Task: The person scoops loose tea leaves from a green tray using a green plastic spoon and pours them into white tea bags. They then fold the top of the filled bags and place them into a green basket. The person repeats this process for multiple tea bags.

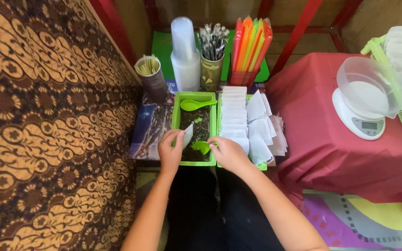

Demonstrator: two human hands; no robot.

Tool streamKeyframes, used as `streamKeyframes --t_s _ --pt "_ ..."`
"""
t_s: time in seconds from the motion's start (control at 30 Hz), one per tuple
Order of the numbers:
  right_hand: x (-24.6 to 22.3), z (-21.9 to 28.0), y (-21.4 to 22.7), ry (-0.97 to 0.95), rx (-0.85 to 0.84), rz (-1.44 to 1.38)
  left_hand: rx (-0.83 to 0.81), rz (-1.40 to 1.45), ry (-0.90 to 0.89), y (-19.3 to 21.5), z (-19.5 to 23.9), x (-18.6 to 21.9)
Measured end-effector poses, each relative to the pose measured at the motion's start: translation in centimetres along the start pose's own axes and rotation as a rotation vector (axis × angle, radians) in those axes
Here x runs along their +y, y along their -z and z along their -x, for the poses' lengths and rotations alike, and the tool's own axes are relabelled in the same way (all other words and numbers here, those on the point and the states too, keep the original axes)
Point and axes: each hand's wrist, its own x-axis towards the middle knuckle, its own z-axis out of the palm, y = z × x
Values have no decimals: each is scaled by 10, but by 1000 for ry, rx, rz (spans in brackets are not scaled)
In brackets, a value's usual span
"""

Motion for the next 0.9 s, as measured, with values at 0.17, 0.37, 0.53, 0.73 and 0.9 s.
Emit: streamKeyframes --t_s 0.17,0.37,0.53,0.73,0.9 --pt "-9 4 6 -91 -2 -153 27 -17 -3 -2 1 9" --pt "-10 -5 8 -123 -60 -211 83 -123 -21 -1 -1 9" --pt "-8 -2 12 -144 -30 -287 127 -205 132 3 0 26" --pt "33 -8 5 -104 117 -701 66 -299 203 5 0 19" --pt "44 -5 14 -100 197 -873 19 -230 235 4 3 24"
